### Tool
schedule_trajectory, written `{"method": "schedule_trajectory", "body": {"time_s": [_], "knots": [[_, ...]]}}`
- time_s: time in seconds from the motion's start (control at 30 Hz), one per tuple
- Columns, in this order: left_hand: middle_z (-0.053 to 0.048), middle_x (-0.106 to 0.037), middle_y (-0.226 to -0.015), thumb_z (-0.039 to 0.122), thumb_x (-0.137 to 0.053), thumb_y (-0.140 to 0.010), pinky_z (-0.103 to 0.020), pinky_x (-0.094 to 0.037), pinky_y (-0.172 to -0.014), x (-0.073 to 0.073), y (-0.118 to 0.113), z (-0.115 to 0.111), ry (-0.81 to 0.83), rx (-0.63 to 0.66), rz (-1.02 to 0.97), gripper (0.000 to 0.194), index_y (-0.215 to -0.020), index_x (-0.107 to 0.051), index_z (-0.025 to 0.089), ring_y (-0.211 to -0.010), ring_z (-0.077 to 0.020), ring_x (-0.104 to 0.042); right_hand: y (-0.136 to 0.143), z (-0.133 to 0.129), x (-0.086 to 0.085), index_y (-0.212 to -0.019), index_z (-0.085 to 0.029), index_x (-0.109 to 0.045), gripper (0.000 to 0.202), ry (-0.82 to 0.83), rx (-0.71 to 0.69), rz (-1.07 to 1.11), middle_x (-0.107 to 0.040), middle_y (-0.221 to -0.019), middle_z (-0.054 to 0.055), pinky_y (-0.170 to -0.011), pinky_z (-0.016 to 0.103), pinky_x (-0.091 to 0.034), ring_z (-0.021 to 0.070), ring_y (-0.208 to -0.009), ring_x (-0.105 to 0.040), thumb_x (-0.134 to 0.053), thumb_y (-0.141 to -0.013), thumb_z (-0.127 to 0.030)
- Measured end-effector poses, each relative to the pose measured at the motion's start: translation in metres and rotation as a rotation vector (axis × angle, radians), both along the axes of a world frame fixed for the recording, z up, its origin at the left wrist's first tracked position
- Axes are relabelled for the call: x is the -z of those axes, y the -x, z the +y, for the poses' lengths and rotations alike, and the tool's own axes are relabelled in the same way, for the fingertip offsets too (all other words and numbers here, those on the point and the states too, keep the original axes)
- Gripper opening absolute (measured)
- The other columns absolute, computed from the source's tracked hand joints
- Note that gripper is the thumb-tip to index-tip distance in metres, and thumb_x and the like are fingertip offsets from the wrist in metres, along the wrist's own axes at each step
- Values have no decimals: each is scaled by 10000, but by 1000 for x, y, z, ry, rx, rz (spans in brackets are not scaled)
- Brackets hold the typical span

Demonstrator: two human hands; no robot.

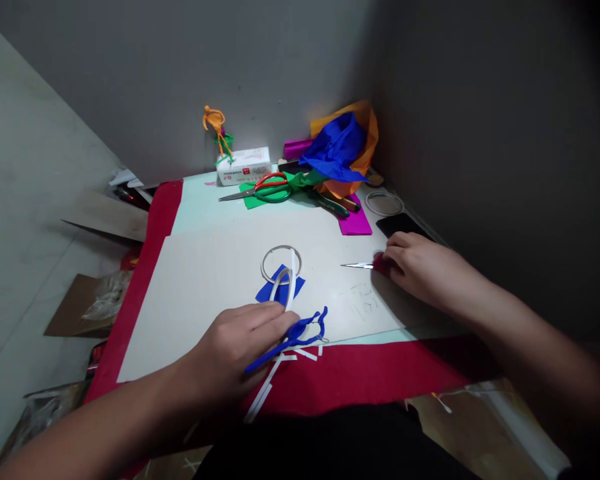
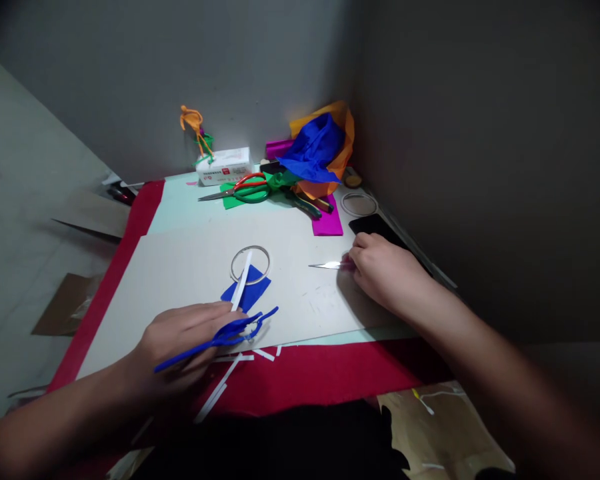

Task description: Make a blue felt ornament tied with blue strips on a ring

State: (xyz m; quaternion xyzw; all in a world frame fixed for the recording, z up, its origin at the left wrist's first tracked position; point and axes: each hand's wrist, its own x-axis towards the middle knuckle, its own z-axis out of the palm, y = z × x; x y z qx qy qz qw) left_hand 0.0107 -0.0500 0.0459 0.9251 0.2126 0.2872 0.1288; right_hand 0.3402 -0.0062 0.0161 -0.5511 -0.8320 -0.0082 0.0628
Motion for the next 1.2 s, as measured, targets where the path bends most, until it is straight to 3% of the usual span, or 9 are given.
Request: {"method": "schedule_trajectory", "body": {"time_s": [0.1,0.27,0.43,0.47,0.6,0.73,0.93,1.1,1.2], "knots": [[-125,-690,-990,205,-482,-884,-347,-576,-798,-3,1,-1,-34,-10,6,280,-1141,-547,113,-919,-207,-660,4,0,-5,-755,-117,-645,152,15,31,-110,-591,-854,125,-585,315,-384,221,-725,-555,-498,-722,-138],[-130,-683,-1004,207,-475,-878,-342,-581,-787,-5,5,0,-60,-5,14,304,-1159,-533,109,-930,-211,-657,4,-1,-2,-773,-124,-658,186,11,69,-169,-579,-881,113,-554,303,-352,179,-660,-528,-485,-788,-189],[-123,-683,-994,242,-452,-892,-342,-577,-759,-5,5,1,-51,13,-17,316,-1178,-526,130,-918,-220,-658,4,-3,-10,-793,-153,-684,218,-96,94,163,-548,-862,111,-649,319,-380,230,-795,-505,-565,-789,-335],[-119,-686,-971,248,-440,-899,-335,-578,-730,-6,5,1,-51,13,-28,309,-1173,-528,136,-892,-218,-663,7,-5,-15,-812,-156,-671,234,-13,108,306,-550,-819,91,-637,308,-378,203,-741,-498,-555,-805,-360],[-107,-687,-859,264,-387,-931,-305,-570,-633,-12,0,1,-71,3,-54,270,-1114,-546,147,-781,-201,-674,30,-12,-32,-747,-160,-565,252,620,-35,782,-553,-729,29,-627,253,-370,137,-675,-475,-491,-867,-368],[-107,-693,-834,279,-379,-948,-301,-570,-614,-16,-2,0,-103,3,-51,255,-1064,-565,149,-761,-199,-679,53,-14,-32,-707,-155,-497,272,925,-110,965,-461,-649,-20,-545,217,-297,91,-586,-378,-527,-852,-383],[-101,-706,-855,274,-417,-942,-310,-580,-628,-14,-1,1,-116,1,-79,239,-1070,-579,155,-767,-195,-682,64,-12,-28,-611,-152,-437,352,991,-177,838,-336,-568,-58,-493,206,-232,69,-540,-271,-586,-803,-407],[-99,-707,-873,279,-419,-944,-315,-584,-655,-12,-1,1,-99,6,-84,242,-1070,-586,156,-788,-198,-685,61,-9,-33,-695,-148,-468,301,1041,-367,754,-400,-645,-35,-528,213,-275,82,-591,-323,-526,-852,-398],[-104,-704,-887,282,-417,-945,-301,-579,-652,-12,1,1,-87,11,-68,249,-1074,-586,152,-796,-190,-683,61,-7,-36,-697,-151,-452,294,1080,-401,704,-398,-665,-32,-549,214,-291,82,-605,-329,-535,-851,-388]]}}
